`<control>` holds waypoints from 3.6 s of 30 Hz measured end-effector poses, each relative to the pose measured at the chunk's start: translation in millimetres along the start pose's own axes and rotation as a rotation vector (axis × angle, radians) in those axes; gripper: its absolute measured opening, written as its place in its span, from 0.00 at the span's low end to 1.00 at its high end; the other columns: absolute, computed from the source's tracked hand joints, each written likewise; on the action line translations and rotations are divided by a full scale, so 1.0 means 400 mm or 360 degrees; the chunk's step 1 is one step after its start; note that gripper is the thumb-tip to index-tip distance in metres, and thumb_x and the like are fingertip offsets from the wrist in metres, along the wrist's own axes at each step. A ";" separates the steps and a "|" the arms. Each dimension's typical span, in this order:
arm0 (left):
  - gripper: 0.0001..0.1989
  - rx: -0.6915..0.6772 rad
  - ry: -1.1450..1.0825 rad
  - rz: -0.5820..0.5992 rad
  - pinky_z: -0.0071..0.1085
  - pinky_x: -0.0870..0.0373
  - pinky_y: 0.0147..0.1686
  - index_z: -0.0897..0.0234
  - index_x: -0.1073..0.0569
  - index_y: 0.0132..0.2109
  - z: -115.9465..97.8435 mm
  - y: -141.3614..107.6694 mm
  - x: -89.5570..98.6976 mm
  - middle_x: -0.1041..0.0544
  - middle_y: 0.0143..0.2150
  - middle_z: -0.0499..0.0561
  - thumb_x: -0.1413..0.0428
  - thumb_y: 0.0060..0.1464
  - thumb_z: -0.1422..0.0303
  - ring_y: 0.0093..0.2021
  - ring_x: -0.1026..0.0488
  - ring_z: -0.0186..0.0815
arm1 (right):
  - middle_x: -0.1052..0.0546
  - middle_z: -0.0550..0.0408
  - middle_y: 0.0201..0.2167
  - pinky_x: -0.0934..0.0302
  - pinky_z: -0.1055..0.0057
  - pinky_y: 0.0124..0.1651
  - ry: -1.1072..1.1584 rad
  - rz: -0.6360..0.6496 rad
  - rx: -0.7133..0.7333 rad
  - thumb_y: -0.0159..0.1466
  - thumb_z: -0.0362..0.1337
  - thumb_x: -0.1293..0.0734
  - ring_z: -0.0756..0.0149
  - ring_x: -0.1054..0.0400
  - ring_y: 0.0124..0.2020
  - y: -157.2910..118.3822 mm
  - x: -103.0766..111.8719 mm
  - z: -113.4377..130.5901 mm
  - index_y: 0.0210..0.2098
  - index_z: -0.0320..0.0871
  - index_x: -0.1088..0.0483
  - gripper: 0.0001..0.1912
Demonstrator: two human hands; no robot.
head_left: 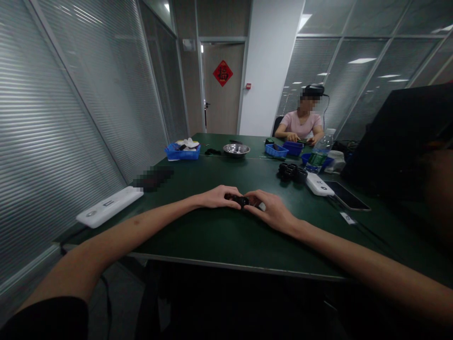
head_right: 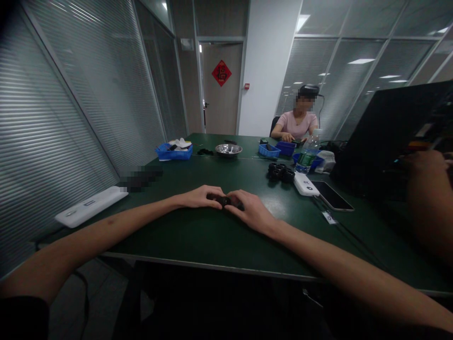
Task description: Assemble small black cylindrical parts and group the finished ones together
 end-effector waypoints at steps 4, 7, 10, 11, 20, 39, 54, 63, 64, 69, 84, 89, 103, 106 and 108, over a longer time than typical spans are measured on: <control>0.20 0.0008 0.0029 -0.0003 0.33 0.35 0.44 0.63 0.22 0.54 -0.001 0.000 0.001 0.26 0.47 0.53 0.39 0.62 0.55 0.45 0.29 0.38 | 0.24 0.49 0.47 0.28 0.61 0.44 -0.0030 0.0022 0.0097 0.70 0.37 0.32 0.60 0.26 0.41 -0.002 -0.003 0.000 0.54 0.45 0.30 0.14; 0.19 0.0020 0.0028 -0.0003 0.32 0.35 0.44 0.63 0.22 0.53 -0.003 0.000 0.001 0.26 0.47 0.53 0.38 0.62 0.55 0.45 0.29 0.38 | 0.26 0.47 0.51 0.28 0.60 0.46 -0.0009 0.0008 0.0162 0.70 0.36 0.32 0.59 0.26 0.44 -0.003 -0.004 0.004 0.56 0.47 0.31 0.16; 0.19 0.0024 0.0025 0.0001 0.33 0.35 0.43 0.64 0.22 0.53 0.000 0.000 0.002 0.26 0.47 0.53 0.39 0.62 0.56 0.45 0.29 0.38 | 0.24 0.48 0.49 0.27 0.61 0.44 0.0020 -0.0006 0.0069 0.69 0.40 0.31 0.60 0.25 0.41 -0.002 -0.002 0.005 0.56 0.46 0.30 0.16; 0.19 0.0025 0.0025 0.0004 0.32 0.35 0.43 0.64 0.22 0.53 0.002 0.000 0.002 0.26 0.47 0.53 0.39 0.62 0.57 0.45 0.29 0.37 | 0.23 0.49 0.47 0.27 0.61 0.43 0.0019 -0.0009 0.0029 0.69 0.41 0.31 0.60 0.25 0.40 -0.002 -0.002 0.003 0.55 0.45 0.30 0.16; 0.20 0.0006 0.0041 -0.0018 0.31 0.35 0.43 0.63 0.22 0.54 0.017 0.002 0.001 0.26 0.46 0.52 0.38 0.61 0.55 0.45 0.29 0.37 | 0.26 0.47 0.51 0.28 0.60 0.48 -0.0023 0.0001 0.0202 0.70 0.33 0.33 0.58 0.27 0.46 -0.003 -0.005 0.002 0.56 0.47 0.31 0.15; 0.23 0.0147 -0.0255 -0.0020 0.30 0.38 0.38 0.65 0.23 0.50 0.011 0.005 -0.012 0.29 0.38 0.47 0.32 0.52 0.56 0.38 0.34 0.33 | 0.27 0.46 0.55 0.29 0.52 0.55 0.0036 -0.0013 0.0328 0.73 0.32 0.38 0.54 0.29 0.54 0.000 -0.001 0.010 0.63 0.52 0.32 0.21; 0.21 0.0138 -0.0247 0.0050 0.29 0.40 0.36 0.67 0.23 0.53 -0.011 0.006 -0.017 0.28 0.37 0.48 0.36 0.58 0.57 0.37 0.34 0.33 | 0.26 0.47 0.52 0.28 0.58 0.49 0.0141 -0.0034 0.0151 0.73 0.40 0.35 0.57 0.28 0.47 0.001 0.009 0.013 0.58 0.49 0.29 0.16; 0.22 0.0118 -0.0243 0.0051 0.29 0.40 0.37 0.65 0.22 0.54 -0.003 0.006 -0.016 0.26 0.38 0.48 0.35 0.57 0.57 0.36 0.33 0.32 | 0.27 0.47 0.53 0.28 0.58 0.51 0.0235 0.0012 0.0224 0.73 0.36 0.36 0.57 0.29 0.50 0.003 0.013 0.016 0.57 0.48 0.29 0.14; 0.22 0.0116 -0.0249 0.0050 0.29 0.40 0.37 0.65 0.22 0.54 -0.003 0.006 -0.016 0.26 0.38 0.48 0.35 0.57 0.57 0.36 0.33 0.32 | 0.28 0.47 0.53 0.28 0.58 0.51 0.0243 0.0011 0.0225 0.72 0.37 0.36 0.57 0.29 0.51 0.002 0.013 0.018 0.57 0.48 0.29 0.15; 0.22 0.0137 -0.0231 0.0071 0.30 0.39 0.37 0.66 0.23 0.54 -0.006 0.007 -0.014 0.27 0.38 0.48 0.36 0.58 0.56 0.37 0.33 0.34 | 0.26 0.47 0.50 0.28 0.58 0.47 0.0207 -0.0033 0.0088 0.72 0.42 0.34 0.58 0.28 0.44 0.003 0.011 0.014 0.56 0.46 0.28 0.15; 0.24 0.0142 -0.0208 0.0085 0.29 0.39 0.37 0.66 0.23 0.55 0.003 0.007 -0.014 0.27 0.38 0.48 0.35 0.58 0.56 0.38 0.33 0.34 | 0.25 0.48 0.49 0.28 0.60 0.47 0.0218 -0.0029 0.0097 0.71 0.41 0.33 0.59 0.28 0.44 0.006 0.009 0.010 0.54 0.47 0.26 0.14; 0.22 0.0159 -0.0240 0.0077 0.29 0.39 0.37 0.66 0.23 0.53 -0.004 0.005 -0.014 0.26 0.40 0.49 0.35 0.58 0.56 0.38 0.32 0.34 | 0.27 0.49 0.53 0.28 0.58 0.50 0.0296 0.0008 0.0173 0.72 0.38 0.35 0.58 0.28 0.49 0.004 0.008 0.008 0.57 0.49 0.27 0.15; 0.22 0.0159 -0.0267 0.0070 0.30 0.37 0.39 0.66 0.23 0.54 -0.002 0.006 -0.015 0.25 0.41 0.50 0.35 0.58 0.57 0.39 0.31 0.35 | 0.27 0.48 0.54 0.27 0.57 0.50 0.0268 0.0004 0.0137 0.72 0.38 0.35 0.57 0.28 0.50 0.005 0.010 0.013 0.59 0.49 0.29 0.17; 0.22 0.0145 -0.0224 0.0073 0.30 0.38 0.37 0.66 0.23 0.54 -0.005 0.006 -0.015 0.26 0.39 0.49 0.36 0.58 0.57 0.38 0.32 0.34 | 0.26 0.48 0.51 0.27 0.59 0.47 0.0246 -0.0008 0.0052 0.72 0.41 0.34 0.58 0.27 0.46 0.007 0.008 0.014 0.57 0.47 0.28 0.15; 0.22 0.0151 -0.0212 0.0067 0.30 0.39 0.36 0.67 0.22 0.53 -0.005 0.006 -0.014 0.27 0.37 0.48 0.35 0.58 0.56 0.37 0.33 0.34 | 0.26 0.48 0.50 0.27 0.59 0.46 0.0243 -0.0002 0.0057 0.72 0.40 0.34 0.59 0.27 0.45 0.008 0.008 0.014 0.56 0.47 0.27 0.14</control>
Point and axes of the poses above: each hand's wrist, its own y-axis towards the middle knuckle, its own x-axis out of the back of the hand, z = x × y, the point moved 2 cm from there along y, towards the middle knuckle
